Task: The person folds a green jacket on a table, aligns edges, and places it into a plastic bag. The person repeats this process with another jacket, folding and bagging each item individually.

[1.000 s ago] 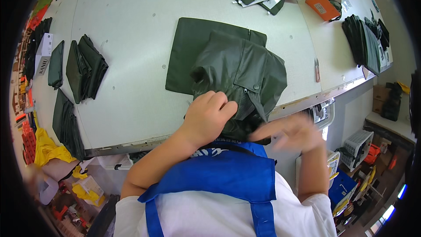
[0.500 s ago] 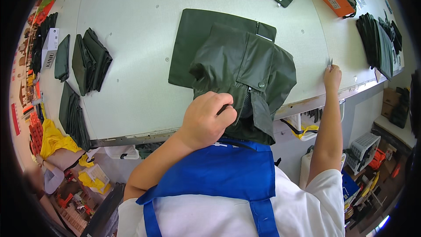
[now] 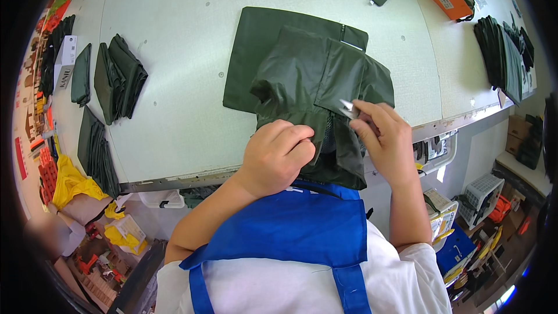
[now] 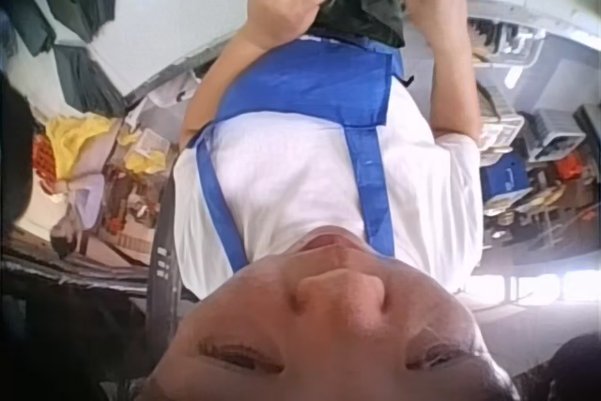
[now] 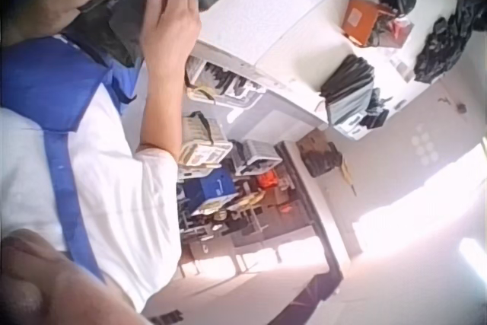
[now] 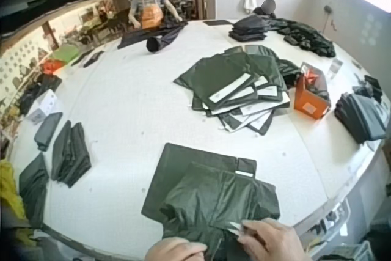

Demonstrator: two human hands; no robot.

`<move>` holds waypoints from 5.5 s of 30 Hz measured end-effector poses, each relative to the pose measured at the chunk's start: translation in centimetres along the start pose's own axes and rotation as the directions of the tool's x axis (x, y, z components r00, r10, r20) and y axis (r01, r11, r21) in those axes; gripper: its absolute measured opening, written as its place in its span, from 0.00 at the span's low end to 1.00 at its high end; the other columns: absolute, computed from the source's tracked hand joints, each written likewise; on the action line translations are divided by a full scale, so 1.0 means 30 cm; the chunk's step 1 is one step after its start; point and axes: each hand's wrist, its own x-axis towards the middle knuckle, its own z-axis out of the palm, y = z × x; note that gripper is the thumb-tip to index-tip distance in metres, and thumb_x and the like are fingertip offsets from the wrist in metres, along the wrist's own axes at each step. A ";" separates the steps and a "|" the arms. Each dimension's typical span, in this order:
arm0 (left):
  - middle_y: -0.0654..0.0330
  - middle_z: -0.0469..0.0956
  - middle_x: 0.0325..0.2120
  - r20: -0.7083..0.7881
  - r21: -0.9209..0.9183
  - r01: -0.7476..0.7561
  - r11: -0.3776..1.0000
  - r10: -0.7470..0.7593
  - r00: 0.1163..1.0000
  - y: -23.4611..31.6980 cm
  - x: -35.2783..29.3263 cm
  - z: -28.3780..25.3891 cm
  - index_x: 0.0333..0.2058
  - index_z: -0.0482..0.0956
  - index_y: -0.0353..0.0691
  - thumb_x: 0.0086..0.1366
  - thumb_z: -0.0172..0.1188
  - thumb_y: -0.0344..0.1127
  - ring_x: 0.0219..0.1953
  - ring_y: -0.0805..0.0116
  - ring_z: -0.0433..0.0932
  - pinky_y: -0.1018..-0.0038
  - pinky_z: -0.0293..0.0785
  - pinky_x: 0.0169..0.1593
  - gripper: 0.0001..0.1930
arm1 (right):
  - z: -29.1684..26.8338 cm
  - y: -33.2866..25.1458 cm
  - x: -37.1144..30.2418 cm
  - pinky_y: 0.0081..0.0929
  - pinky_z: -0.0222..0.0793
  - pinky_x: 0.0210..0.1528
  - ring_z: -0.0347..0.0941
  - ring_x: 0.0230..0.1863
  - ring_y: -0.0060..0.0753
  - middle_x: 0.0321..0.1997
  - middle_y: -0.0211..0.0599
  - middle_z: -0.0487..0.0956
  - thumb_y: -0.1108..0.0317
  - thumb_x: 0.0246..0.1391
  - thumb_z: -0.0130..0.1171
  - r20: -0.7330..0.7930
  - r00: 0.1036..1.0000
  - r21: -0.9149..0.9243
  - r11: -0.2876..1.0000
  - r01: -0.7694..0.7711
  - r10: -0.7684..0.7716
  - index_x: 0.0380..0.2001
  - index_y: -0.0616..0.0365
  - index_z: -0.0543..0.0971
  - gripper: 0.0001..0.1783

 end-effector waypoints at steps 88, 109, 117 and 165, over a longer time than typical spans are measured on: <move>0.47 0.81 0.34 0.239 -0.597 0.595 0.538 -0.589 0.772 -0.009 0.008 -0.012 0.28 0.62 0.36 0.62 0.55 0.21 0.45 0.68 0.79 0.80 0.69 0.33 0.10 | 0.140 0.025 0.065 0.24 0.68 0.35 0.73 0.29 0.33 0.27 0.43 0.78 0.70 0.53 0.59 0.130 0.945 0.385 0.863 -0.328 0.301 0.33 0.63 0.79 0.07; 0.44 0.79 0.40 0.283 -0.505 0.608 0.613 -0.548 0.787 0.001 0.012 -0.024 0.30 0.64 0.36 0.63 0.55 0.20 0.47 0.68 0.77 0.76 0.70 0.48 0.08 | 0.141 -0.005 -0.068 0.25 0.72 0.34 0.78 0.31 0.32 0.30 0.41 0.79 0.70 0.51 0.64 -0.100 0.964 0.267 0.940 -0.212 0.246 0.36 0.64 0.79 0.11; 0.55 0.79 0.34 0.233 -0.356 0.602 0.715 -0.556 0.798 0.013 0.003 -0.052 0.29 0.73 0.34 0.57 0.62 0.21 0.32 0.75 0.75 0.79 0.71 0.37 0.06 | 0.026 0.256 0.020 0.15 0.67 0.37 0.71 0.34 0.16 0.34 0.31 0.78 0.66 0.58 0.59 -0.544 0.718 0.395 0.887 -0.237 0.434 0.42 0.66 0.76 0.14; 0.51 0.72 0.49 0.318 -0.726 0.674 0.137 -0.802 0.505 0.052 -0.146 -0.126 0.51 0.58 0.40 0.62 0.50 0.21 0.42 0.76 0.70 0.78 0.67 0.47 0.20 | 0.055 0.014 -0.309 0.33 0.70 0.43 0.72 0.41 0.43 0.41 0.44 0.73 0.73 0.42 0.66 -0.144 0.980 -0.058 0.987 -0.149 0.139 0.51 0.60 0.72 0.28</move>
